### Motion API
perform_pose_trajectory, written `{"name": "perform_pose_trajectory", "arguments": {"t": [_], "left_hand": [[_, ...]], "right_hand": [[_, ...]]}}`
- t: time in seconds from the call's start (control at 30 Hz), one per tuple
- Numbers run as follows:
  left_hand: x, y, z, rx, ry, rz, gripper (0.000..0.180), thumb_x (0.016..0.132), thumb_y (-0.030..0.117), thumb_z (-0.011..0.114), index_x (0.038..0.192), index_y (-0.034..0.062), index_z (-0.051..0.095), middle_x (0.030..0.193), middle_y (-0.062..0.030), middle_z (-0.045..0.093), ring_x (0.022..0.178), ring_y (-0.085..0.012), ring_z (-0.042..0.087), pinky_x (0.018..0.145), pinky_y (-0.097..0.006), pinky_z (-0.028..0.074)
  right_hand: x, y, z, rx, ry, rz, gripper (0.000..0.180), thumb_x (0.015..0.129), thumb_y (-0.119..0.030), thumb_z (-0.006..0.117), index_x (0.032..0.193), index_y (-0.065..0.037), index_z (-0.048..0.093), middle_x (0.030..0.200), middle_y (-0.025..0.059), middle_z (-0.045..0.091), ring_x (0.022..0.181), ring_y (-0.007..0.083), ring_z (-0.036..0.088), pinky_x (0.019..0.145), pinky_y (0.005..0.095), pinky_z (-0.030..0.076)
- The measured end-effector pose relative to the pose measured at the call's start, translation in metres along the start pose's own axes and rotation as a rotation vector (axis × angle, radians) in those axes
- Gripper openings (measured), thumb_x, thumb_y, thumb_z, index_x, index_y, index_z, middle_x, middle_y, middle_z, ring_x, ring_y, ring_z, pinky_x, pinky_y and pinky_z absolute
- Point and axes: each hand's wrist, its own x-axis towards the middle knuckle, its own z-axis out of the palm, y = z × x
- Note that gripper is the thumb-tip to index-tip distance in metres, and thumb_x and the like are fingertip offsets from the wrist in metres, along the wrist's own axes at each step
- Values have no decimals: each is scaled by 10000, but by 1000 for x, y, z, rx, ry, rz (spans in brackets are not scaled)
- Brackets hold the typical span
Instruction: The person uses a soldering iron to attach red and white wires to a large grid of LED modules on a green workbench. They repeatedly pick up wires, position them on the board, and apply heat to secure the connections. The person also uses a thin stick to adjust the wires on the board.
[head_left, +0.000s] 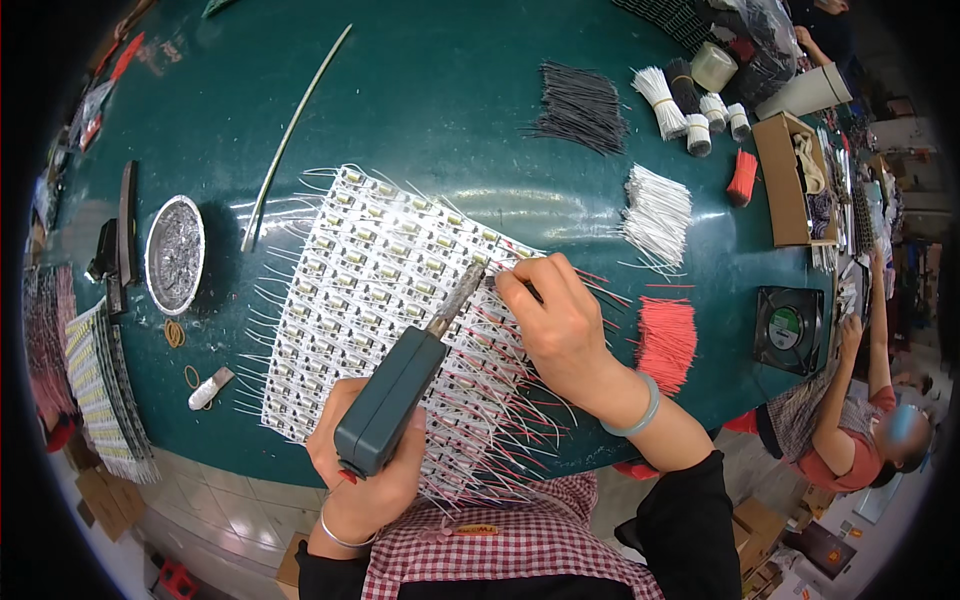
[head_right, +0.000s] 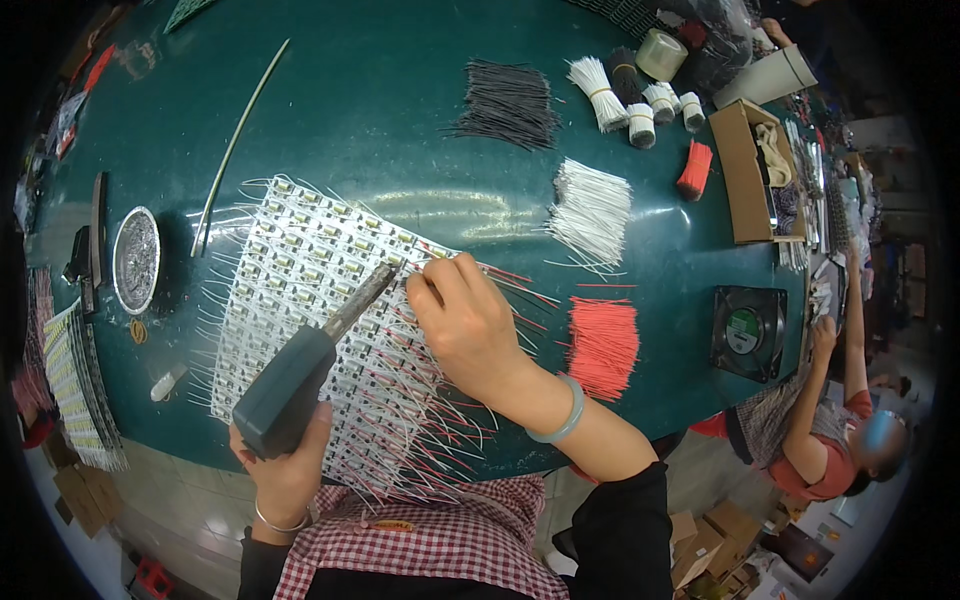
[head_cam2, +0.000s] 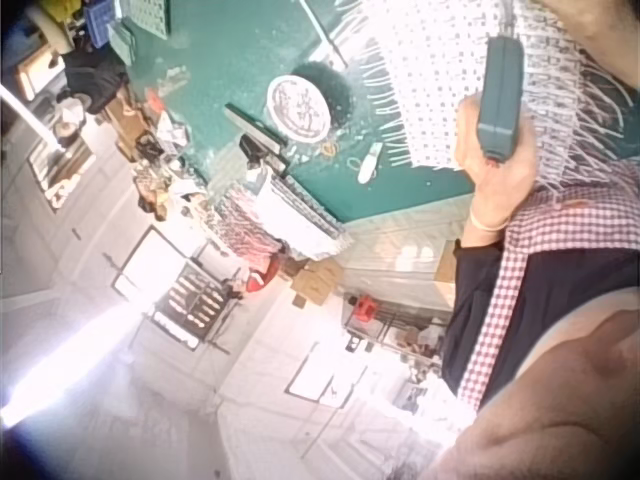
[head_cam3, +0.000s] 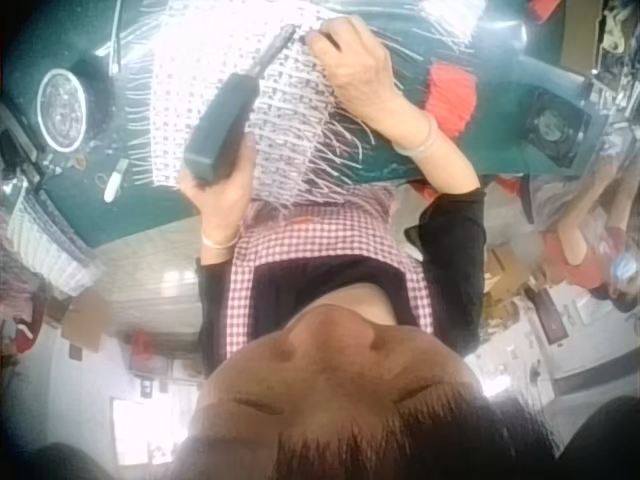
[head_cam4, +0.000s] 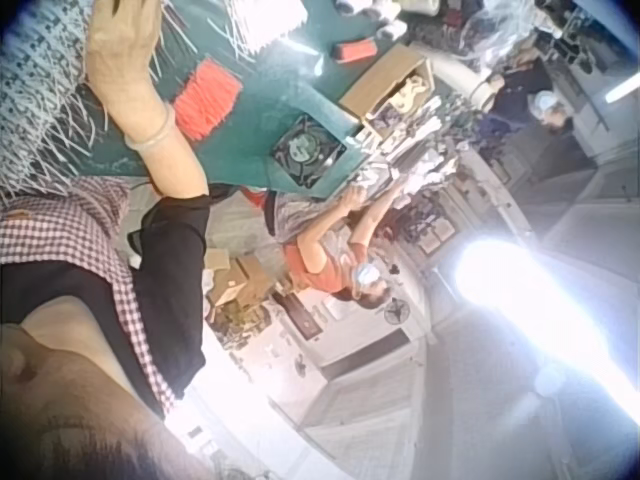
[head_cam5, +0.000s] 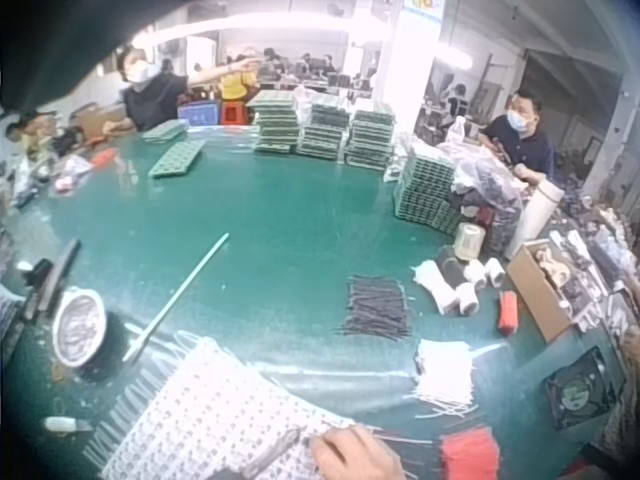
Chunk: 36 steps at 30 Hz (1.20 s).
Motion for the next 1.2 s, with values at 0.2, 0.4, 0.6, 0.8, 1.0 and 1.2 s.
{"name": "perform_pose_trajectory", "arguments": {"t": [0.2, 0.4, 0.6, 0.8, 1.0, 1.2], "left_hand": [[-3, 0, -4, 41, 15, 45, 241, 725, -45, 735, 962, -51, 692, 952, -161, 667, 777, -227, 660, 671, -315, 519], [-11, -6, -12, 33, 3, -35, 259, 716, -33, 747, 969, -56, 696, 969, -169, 669, 786, -236, 664, 688, -316, 525], [-17, -6, -15, 19, -5, -58, 255, 713, -36, 743, 964, -51, 697, 970, -168, 667, 786, -245, 666, 689, -315, 524], [-20, -7, -12, -43, 18, -90, 245, 723, -33, 738, 963, -45, 695, 952, -163, 663, 787, -245, 661, 699, -318, 519], [-20, -8, -12, -40, 1, -81, 226, 738, -21, 739, 959, -42, 694, 944, -162, 662, 783, -242, 660, 696, -315, 515], [-16, -6, -12, 33, -37, -29, 212, 752, -13, 738, 957, -42, 692, 927, -153, 657, 772, -235, 657, 683, -313, 512]], "right_hand": [[1, -3, -2, -32, 22, -8, 254, 707, -18, 639, 954, 40, 632, 903, 112, 564, 811, 259, 551, 668, 340, 484], [-4, -13, -9, 17, 17, -20, 289, 704, -32, 636, 984, 38, 631, 899, 110, 568, 797, 260, 547, 672, 345, 480], [-8, -14, -3, 45, -24, -9, 308, 710, -23, 630, 1011, 47, 633, 913, 114, 567, 805, 265, 550, 669, 340, 488], [-9, -15, -2, 52, -34, 2, 303, 713, -13, 627, 1009, 51, 634, 928, 123, 566, 818, 268, 556, 658, 339, 491], [-10, -15, -1, 56, -32, 3, 299, 714, -10, 628, 1006, 54, 632, 929, 125, 567, 821, 269, 558, 653, 340, 495], [-10, -15, -1, 62, -29, 5, 295, 714, -9, 629, 1004, 49, 629, 930, 122, 566, 822, 267, 557, 651, 340, 496]]}}
